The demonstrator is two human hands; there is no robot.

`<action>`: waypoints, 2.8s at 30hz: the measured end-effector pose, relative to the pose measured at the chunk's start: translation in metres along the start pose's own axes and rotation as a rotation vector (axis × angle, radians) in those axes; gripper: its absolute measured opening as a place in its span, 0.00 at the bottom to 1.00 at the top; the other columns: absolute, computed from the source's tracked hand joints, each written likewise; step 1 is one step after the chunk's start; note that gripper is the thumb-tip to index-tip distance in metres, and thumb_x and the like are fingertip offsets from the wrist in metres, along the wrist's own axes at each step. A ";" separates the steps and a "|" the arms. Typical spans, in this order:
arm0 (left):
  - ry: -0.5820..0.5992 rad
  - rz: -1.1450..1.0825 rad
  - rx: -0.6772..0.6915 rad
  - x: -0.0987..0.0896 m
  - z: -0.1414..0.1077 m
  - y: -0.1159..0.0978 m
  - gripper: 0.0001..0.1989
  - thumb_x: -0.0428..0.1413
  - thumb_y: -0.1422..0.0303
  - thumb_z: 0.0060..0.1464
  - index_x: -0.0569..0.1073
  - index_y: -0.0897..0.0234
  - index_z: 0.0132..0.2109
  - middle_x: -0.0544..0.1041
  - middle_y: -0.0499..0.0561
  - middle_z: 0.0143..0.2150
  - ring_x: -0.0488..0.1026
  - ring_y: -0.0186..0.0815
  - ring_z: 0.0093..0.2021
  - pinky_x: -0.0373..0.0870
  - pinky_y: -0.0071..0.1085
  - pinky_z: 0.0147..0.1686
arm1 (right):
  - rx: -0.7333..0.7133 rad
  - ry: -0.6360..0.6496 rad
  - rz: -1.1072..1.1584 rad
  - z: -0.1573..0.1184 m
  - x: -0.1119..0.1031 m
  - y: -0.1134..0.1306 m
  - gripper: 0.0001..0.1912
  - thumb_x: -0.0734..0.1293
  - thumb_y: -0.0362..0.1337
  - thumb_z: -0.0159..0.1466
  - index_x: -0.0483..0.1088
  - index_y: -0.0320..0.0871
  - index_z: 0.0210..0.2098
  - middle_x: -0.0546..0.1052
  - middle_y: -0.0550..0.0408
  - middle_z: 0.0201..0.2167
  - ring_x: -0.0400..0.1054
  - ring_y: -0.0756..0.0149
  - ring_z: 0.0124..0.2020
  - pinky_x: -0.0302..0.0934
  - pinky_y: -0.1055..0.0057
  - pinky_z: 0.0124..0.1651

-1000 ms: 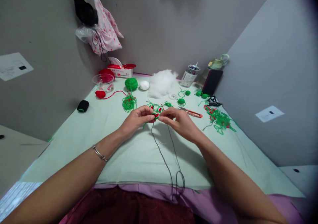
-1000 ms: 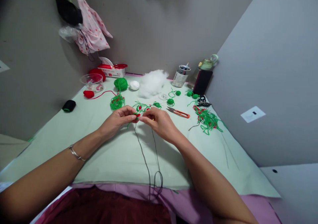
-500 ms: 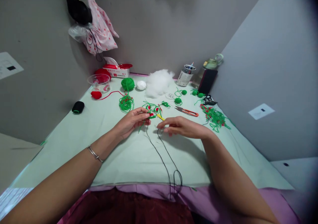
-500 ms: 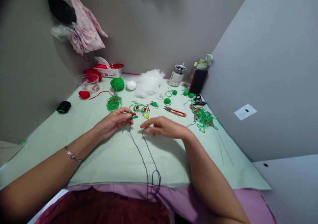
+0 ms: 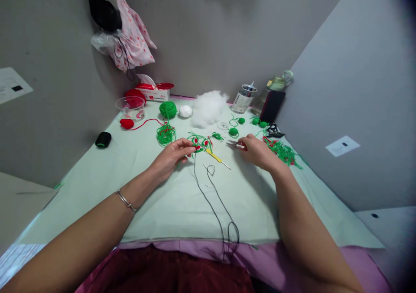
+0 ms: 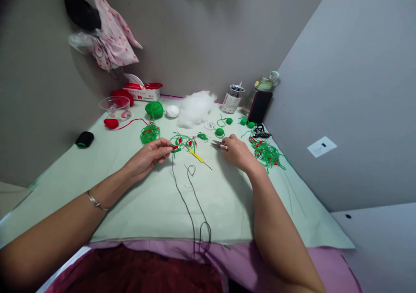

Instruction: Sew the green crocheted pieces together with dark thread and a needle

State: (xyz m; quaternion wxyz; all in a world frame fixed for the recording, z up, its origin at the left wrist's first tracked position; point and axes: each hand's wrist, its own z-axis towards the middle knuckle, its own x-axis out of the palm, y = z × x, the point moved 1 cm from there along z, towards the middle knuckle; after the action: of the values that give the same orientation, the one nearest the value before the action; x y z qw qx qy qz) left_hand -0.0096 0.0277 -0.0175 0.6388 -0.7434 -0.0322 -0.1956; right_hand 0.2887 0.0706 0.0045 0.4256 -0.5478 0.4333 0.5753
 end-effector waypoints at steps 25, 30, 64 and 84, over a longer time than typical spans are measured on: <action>-0.025 -0.005 0.078 0.008 -0.002 0.005 0.11 0.63 0.68 0.55 0.66 0.64 0.39 0.74 0.44 0.32 0.81 0.33 0.30 0.76 0.24 0.30 | -0.460 -0.401 0.205 -0.031 -0.006 0.093 0.14 0.67 0.33 0.68 0.72 0.43 0.53 0.79 0.51 0.37 0.70 0.62 0.38 0.61 0.68 0.39; -0.021 0.035 0.083 0.010 -0.003 0.005 0.11 0.62 0.67 0.55 0.66 0.64 0.39 0.74 0.44 0.32 0.81 0.33 0.29 0.76 0.24 0.29 | -0.447 -0.404 0.168 -0.031 -0.005 0.094 0.13 0.66 0.33 0.69 0.72 0.44 0.52 0.78 0.52 0.36 0.70 0.62 0.38 0.59 0.69 0.38; 0.130 0.017 0.037 0.010 -0.004 0.009 0.16 0.64 0.59 0.55 0.68 0.65 0.36 0.81 0.53 0.30 0.82 0.38 0.32 0.77 0.32 0.37 | -0.214 -0.177 0.545 -0.035 -0.010 0.101 0.08 0.68 0.38 0.66 0.77 0.48 0.44 0.80 0.58 0.33 0.68 0.69 0.29 0.55 0.72 0.35; 0.085 0.021 0.019 0.008 -0.002 0.011 0.14 0.64 0.61 0.56 0.68 0.65 0.36 0.80 0.51 0.31 0.82 0.38 0.33 0.77 0.33 0.37 | -0.296 0.051 0.222 -0.031 0.001 0.104 0.07 0.66 0.38 0.68 0.77 0.43 0.39 0.77 0.51 0.39 0.69 0.66 0.33 0.49 0.70 0.32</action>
State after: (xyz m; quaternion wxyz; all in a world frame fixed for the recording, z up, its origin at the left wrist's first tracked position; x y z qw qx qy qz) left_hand 0.0005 0.0219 -0.0250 0.6487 -0.7286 0.0006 -0.2200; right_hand 0.1966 0.0130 0.0065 0.2629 -0.5676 0.4126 0.6621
